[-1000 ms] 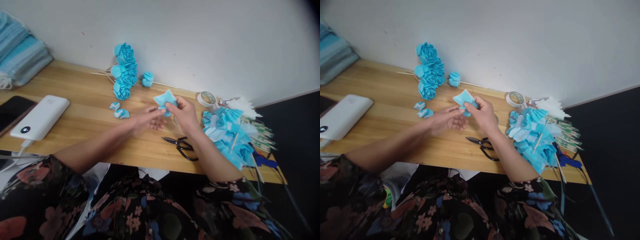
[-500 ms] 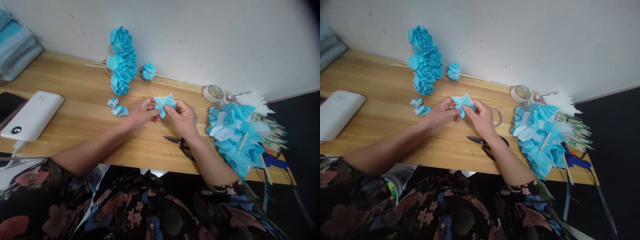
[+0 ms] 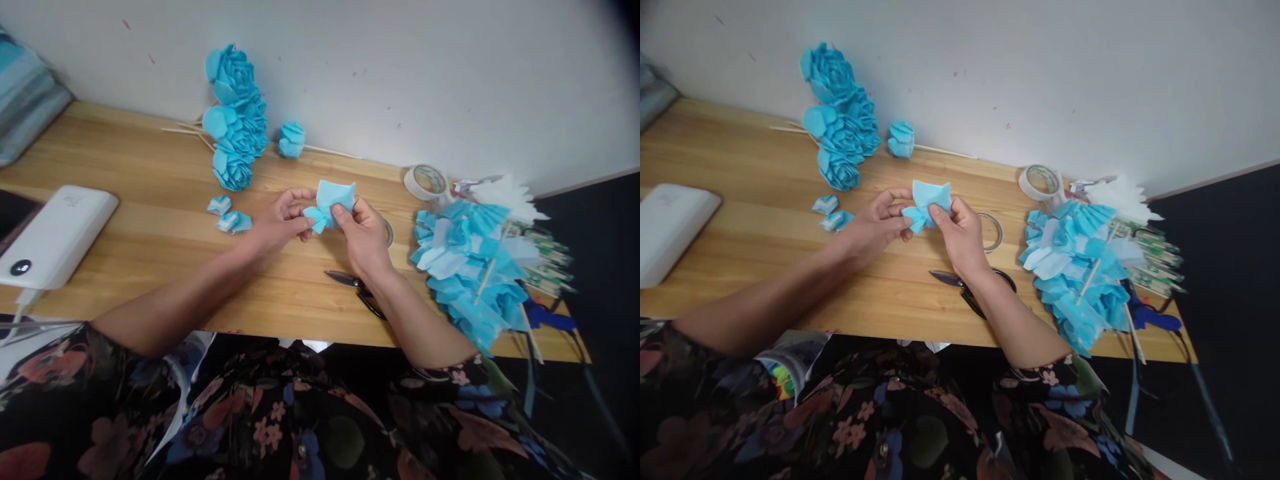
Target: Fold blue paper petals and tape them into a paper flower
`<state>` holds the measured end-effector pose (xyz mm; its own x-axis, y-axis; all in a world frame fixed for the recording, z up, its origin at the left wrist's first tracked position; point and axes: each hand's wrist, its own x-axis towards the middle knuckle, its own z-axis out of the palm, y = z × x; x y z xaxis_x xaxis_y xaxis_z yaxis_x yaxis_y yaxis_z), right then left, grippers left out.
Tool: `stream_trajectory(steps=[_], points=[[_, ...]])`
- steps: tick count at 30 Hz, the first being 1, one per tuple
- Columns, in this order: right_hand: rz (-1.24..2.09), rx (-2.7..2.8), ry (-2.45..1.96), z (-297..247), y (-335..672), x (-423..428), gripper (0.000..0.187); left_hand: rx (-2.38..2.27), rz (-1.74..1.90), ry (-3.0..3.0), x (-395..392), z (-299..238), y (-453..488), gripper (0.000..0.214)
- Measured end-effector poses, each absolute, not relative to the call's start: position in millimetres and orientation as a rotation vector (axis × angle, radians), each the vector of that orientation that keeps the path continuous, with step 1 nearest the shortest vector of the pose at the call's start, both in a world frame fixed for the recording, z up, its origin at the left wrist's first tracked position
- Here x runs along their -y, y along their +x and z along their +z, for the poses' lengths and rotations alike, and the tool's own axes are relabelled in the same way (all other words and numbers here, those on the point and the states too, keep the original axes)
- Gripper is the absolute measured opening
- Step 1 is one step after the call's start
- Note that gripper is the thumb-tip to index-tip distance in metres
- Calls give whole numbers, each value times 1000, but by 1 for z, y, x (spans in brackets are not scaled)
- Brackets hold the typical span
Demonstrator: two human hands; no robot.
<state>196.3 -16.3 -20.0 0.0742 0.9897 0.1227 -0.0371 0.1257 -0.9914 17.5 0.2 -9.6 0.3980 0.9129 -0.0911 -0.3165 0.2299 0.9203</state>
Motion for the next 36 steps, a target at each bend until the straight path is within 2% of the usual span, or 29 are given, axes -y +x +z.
stream_trajectory(steps=[6,15,20,26,29,33,36], points=[[866,1316,-1096,-21,206,16,35,-814,976,872,3,0,18,24],[593,1628,-946,-9,206,26,6,-792,779,946,4,1,11,25],[509,1711,-851,-11,208,23,17,-769,831,917,2,-6,11,28],[517,1791,-814,-13,211,22,14,-672,812,837,4,-4,13,40],[565,1823,-830,-12,213,23,20,-654,853,872,3,-4,13,49],[689,1671,-968,-15,214,21,39,-725,990,913,-1,-7,11,41],[808,1546,-1020,-18,215,20,40,-757,1028,909,-1,-8,12,32]])
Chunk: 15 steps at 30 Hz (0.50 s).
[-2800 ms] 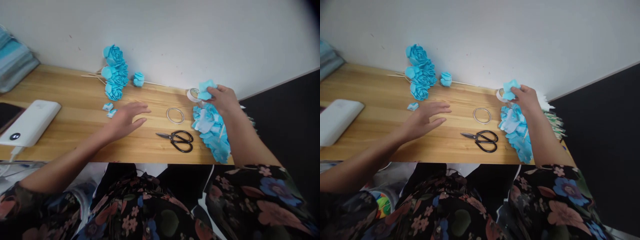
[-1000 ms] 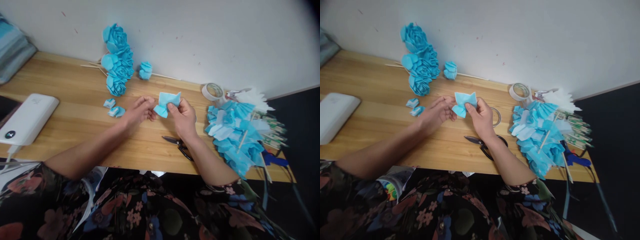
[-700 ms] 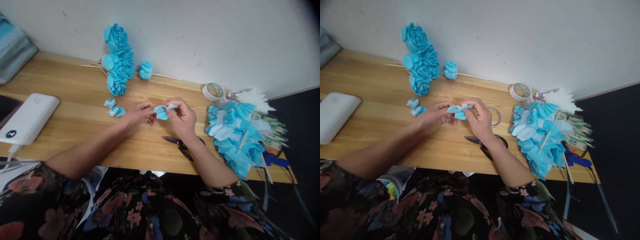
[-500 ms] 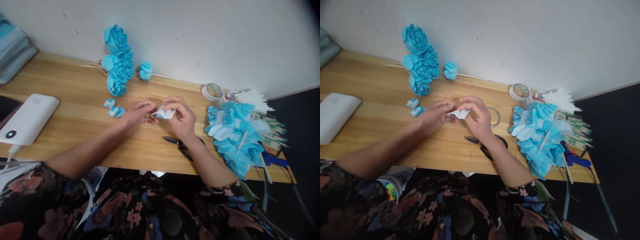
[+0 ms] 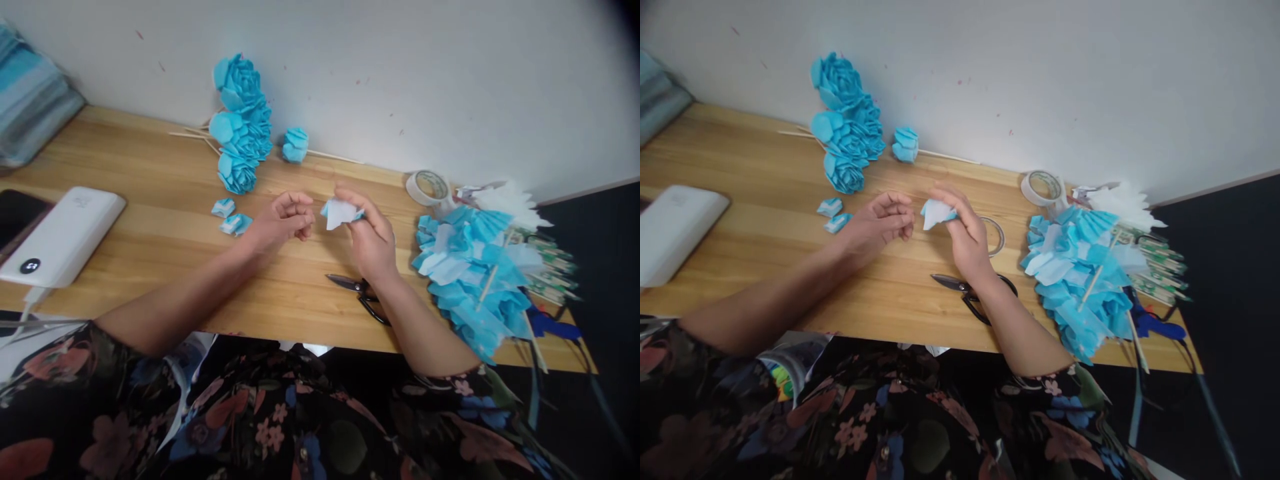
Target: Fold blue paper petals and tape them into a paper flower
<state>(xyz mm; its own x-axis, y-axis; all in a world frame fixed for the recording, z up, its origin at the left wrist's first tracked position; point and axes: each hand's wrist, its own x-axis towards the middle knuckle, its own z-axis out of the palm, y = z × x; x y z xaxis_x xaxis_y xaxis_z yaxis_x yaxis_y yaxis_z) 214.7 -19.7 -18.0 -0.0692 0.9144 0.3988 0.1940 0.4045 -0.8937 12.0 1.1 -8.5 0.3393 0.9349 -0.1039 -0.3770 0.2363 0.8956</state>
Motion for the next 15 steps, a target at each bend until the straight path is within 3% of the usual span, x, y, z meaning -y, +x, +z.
stream_trajectory(steps=[5,15], points=[[924,1470,-1002,-19,213,19,26,-767,1024,904,2,-5,14,40],[1025,1543,-995,-22,211,18,31,-742,835,920,6,0,16,40]])
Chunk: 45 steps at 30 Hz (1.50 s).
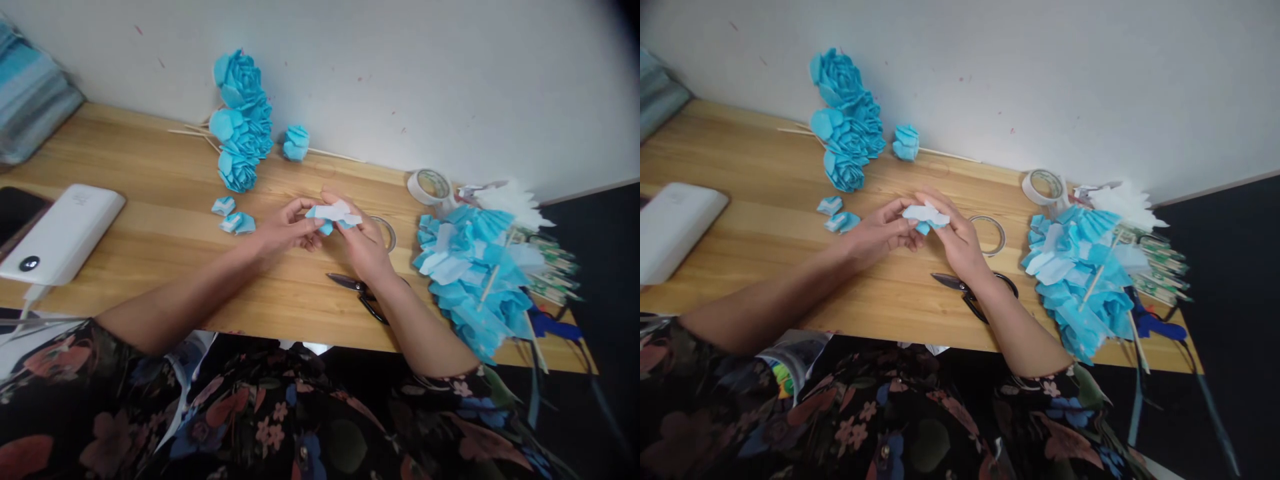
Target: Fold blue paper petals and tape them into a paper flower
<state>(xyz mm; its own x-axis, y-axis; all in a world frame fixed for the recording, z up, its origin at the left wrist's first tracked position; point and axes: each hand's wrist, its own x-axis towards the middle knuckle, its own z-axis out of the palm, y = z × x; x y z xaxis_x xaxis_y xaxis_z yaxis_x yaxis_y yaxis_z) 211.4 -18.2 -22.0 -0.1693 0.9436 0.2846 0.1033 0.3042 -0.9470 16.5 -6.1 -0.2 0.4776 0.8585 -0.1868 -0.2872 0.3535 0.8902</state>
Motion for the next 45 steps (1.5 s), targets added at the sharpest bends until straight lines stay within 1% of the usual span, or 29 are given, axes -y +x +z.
stream_trajectory(steps=[2,4,8,10,14,18,21,25,30,36,39,40,43,45], points=[[1021,1597,-1003,-18,211,19,32,-787,876,936,5,-1,16,32],[1056,1582,-1022,-14,211,21,37,-856,944,994,3,-2,15,27],[1148,1408,-957,-10,210,23,49,-957,1103,1210,2,-5,16,28],[1170,1369,-925,-10,211,21,50,-952,1165,1282,2,-5,17,26],[1134,1365,-925,-11,217,13,42,-993,1228,1320,1,-3,17,22],[1051,1375,-989,-13,219,11,40,-1042,1280,1311,-1,-3,15,24],[858,1430,-1021,-10,215,19,35,-1069,1280,1406,1,-6,14,22],[523,1664,-1058,1,210,29,30,-1079,1274,1623,6,-5,13,19],[299,1856,-1123,5,207,29,18,-1017,1251,1784,8,0,11,26],[240,1929,-1172,-1,207,24,23,-1005,1324,1874,8,-2,8,20],[295,1862,-1160,1,207,26,16,-982,1309,1893,7,-5,7,18],[323,1844,-1158,2,207,27,17,-976,1292,1901,7,-5,7,17],[399,1816,-1173,5,206,30,43,-986,1232,1943,9,-4,8,16],[442,1815,-1186,6,205,30,55,-959,1210,1988,12,-3,10,17]])
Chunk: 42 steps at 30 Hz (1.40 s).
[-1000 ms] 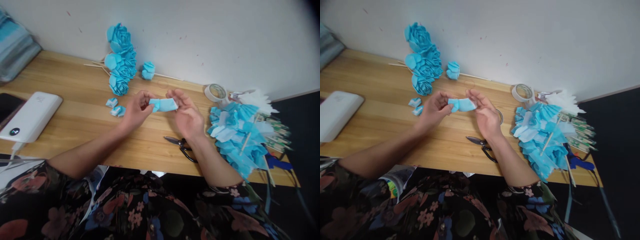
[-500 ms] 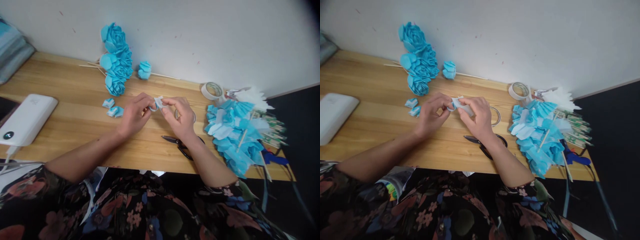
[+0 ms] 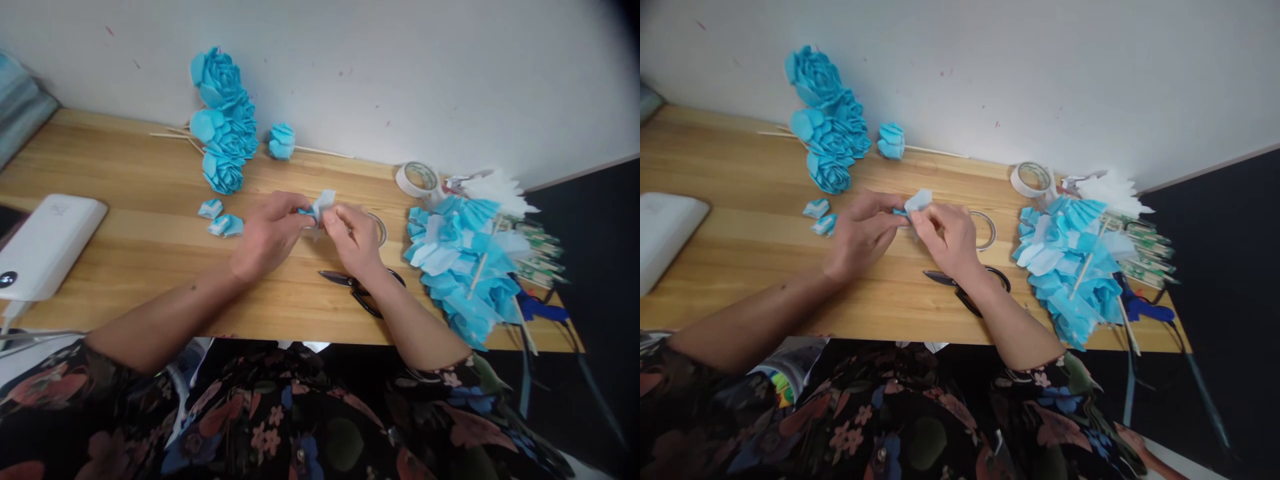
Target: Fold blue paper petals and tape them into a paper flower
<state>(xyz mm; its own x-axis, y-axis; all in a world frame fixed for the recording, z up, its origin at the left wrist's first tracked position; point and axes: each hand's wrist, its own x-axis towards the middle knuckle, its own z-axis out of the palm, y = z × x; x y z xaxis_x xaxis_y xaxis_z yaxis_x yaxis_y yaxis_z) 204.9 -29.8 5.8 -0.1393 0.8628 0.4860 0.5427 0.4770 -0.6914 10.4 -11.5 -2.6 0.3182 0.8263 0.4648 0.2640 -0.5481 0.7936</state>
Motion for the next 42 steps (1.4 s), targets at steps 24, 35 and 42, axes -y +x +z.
stream_trajectory(steps=[24,35,42], points=[[468,1665,-1255,1,203,31,17,-902,1168,1359,3,-10,11,50],[368,1872,-1150,-2,202,31,20,-949,1023,1460,2,-15,11,23],[372,1832,-1343,-2,199,32,23,-1181,1048,2027,9,-13,12,26]])
